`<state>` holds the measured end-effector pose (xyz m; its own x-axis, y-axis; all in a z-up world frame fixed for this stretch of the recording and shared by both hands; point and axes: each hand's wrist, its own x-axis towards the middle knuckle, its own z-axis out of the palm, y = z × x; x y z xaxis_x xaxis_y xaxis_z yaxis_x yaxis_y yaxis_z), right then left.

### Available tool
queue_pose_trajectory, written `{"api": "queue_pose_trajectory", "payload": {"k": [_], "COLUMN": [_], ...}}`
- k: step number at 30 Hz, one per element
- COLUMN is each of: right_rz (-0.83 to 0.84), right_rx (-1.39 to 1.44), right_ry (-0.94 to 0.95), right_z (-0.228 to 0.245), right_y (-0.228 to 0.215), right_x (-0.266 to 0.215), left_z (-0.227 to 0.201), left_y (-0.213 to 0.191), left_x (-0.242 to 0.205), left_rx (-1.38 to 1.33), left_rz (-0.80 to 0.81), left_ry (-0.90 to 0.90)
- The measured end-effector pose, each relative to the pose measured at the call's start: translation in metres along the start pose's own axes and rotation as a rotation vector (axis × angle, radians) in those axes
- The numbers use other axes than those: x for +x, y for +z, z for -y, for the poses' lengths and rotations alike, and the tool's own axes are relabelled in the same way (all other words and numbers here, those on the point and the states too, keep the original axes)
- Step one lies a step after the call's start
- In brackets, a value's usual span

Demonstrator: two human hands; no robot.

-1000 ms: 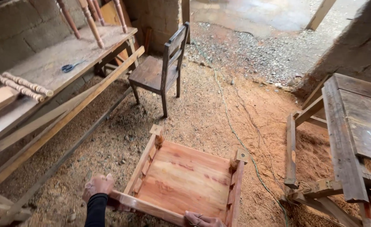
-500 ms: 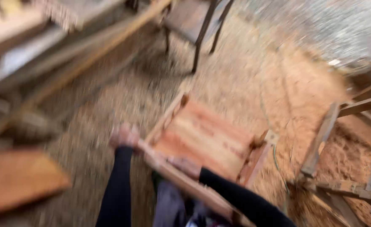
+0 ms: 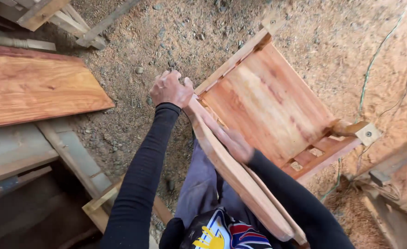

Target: Sanding the wooden surfaces of a chair using a sandpaper block to prepare it for finishing.

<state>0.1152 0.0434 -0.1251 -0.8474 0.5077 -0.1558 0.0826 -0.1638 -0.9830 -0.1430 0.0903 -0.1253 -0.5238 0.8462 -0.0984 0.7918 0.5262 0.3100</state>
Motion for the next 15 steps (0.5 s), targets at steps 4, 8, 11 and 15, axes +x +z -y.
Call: {"api": "queue_pose_trajectory", "payload": {"k": [4,8,11,15], "right_rz": [-0.129,-0.109,-0.021,-0.057], "right_rx": [-0.010,-0.009,0.038,0.116], "right_ry": [0.013,0.183,0.113,0.140], "right_z": [-0.063,-0.083,-0.050,-0.077], "right_y": [0.001,0.000,-0.011,-0.009], "right_x": [0.076,0.026,-0.101,-0.124], "left_z": [-0.010,-0.011,0.001,-0.003], "left_y": [-0.006,-0.008,0.006,-0.001], "left_x": [-0.002,0.000,0.000,-0.002], "left_rx": [0.017,0.031,0.048,0.115], "left_rz": [0.074,0.092,0.040,0.129], "left_ry": [-0.009,-0.030,0.032,0.029]}}
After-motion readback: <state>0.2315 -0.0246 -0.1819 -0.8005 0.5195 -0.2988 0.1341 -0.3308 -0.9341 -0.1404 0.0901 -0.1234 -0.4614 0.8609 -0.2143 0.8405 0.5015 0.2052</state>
